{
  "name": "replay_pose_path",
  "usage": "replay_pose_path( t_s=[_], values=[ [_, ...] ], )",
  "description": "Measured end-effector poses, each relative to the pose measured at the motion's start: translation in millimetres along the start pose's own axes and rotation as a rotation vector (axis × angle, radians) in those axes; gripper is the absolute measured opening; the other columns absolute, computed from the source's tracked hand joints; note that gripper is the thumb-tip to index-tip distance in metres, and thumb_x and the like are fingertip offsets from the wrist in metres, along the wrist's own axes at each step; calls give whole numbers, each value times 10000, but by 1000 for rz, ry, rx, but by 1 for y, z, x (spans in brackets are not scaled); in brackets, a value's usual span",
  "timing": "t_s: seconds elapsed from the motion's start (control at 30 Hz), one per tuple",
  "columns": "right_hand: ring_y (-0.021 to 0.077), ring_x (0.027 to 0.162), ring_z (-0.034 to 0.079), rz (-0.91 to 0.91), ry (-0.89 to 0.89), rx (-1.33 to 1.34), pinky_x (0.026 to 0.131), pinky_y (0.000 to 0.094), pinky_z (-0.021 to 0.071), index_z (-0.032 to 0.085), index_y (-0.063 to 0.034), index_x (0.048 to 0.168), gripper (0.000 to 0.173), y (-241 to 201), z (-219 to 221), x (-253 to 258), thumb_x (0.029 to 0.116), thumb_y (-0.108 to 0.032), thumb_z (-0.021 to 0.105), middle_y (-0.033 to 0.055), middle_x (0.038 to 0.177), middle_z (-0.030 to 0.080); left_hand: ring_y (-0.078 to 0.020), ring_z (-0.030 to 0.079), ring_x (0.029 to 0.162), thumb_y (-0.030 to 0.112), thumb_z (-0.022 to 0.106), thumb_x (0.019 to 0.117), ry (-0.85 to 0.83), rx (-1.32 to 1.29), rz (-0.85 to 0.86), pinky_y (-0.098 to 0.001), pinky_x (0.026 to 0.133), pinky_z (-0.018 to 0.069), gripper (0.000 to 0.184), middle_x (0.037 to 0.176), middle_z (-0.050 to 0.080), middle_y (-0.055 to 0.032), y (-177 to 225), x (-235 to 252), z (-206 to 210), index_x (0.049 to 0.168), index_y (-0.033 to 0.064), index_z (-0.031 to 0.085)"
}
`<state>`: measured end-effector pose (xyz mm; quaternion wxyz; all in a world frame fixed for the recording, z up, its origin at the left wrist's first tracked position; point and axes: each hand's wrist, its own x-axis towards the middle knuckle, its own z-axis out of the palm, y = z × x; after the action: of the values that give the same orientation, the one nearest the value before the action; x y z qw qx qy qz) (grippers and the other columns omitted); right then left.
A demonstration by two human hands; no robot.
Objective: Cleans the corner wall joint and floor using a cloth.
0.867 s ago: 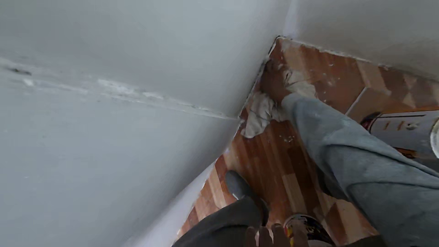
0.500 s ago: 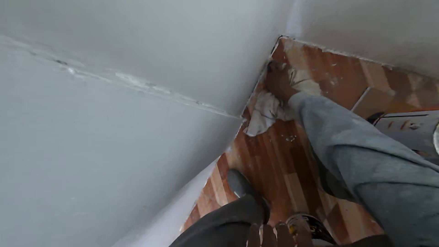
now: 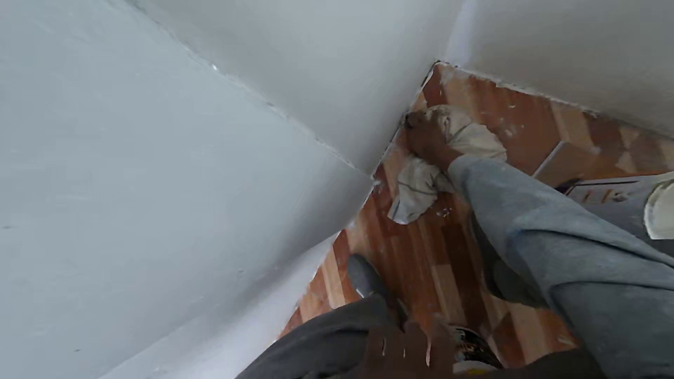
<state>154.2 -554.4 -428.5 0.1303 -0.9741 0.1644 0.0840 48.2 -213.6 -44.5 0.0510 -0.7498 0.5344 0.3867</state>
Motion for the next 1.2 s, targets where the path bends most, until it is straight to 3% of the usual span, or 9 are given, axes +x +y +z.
replay_pose_path(
  t_s=[0.13,0.4,0.5,0.63,0.77,0.97,1.03,1.1,1.2],
  values=[
    [386,1526,322,-417,-128,-88,1196,744,164,585,-121,1460,481,-9,-6,-29,982,-115,637,104,1609,446,-351,688,1098,354,535,1048,52,45,14,-517,920,539,482,1229,706,-159,-3,3,-7,1445,86,581],
    [496,1536,222,243,5,-37,1145,824,126,379,36,1558,639,42,-17,40,994,-161,607,278,1646,291,-357,685,1109,378,520,1053,7,2,2,-510,943,538,490,1257,696,-172,-2,2,-3,1443,89,585],
    [503,1516,268,163,39,-59,1129,836,161,462,58,1497,554,31,-13,29,999,-145,600,286,1613,349,-351,696,1092,388,522,1053,72,32,-5,-533,936,537,489,1227,708,-166,-5,3,-6,1430,86,595],
    [432,1540,267,-121,-44,-66,1194,767,129,553,-70,1480,558,-16,9,-28,962,-234,677,146,1648,375,-365,690,1086,322,511,1058,60,0,104,-524,916,536,449,1220,709,-170,6,6,-13,1428,82,596],
    [371,1537,307,-472,-90,-85,1219,734,108,508,-111,1527,652,-33,30,-52,915,-164,728,101,1642,400,-351,685,1105,372,475,1075,41,10,106,-525,940,529,488,1233,699,-169,16,9,-13,1455,79,560],
    [445,1522,301,1,-61,51,1174,784,174,489,-143,1540,556,-31,11,-29,997,-126,610,123,1626,415,-312,705,1045,415,573,1021,61,22,-30,-498,872,555,504,1183,724,-116,6,12,-3,1411,99,614],
    [493,1465,352,-113,-81,36,1138,744,311,567,-146,1470,578,-49,13,-48,915,-191,720,132,1585,461,-306,720,996,426,593,1007,89,51,-23,-493,840,572,519,1155,736,-110,0,14,-1,1399,88,623],
    [424,1498,344,-382,-104,-52,1203,729,186,565,-151,1480,657,-48,19,-58,861,-139,784,107,1593,462,-326,710,1045,424,575,1024,47,62,-40,-519,880,556,540,1188,726,-126,-1,20,-5,1441,82,582],
    [365,1536,312,-236,-101,18,1216,713,149,476,-184,1555,588,-38,20,-45,991,-82,605,72,1635,417,-313,723,1013,421,609,992,116,111,-36,-507,836,566,538,1156,737,-118,-3,18,3,1410,83,612]
  ],
)
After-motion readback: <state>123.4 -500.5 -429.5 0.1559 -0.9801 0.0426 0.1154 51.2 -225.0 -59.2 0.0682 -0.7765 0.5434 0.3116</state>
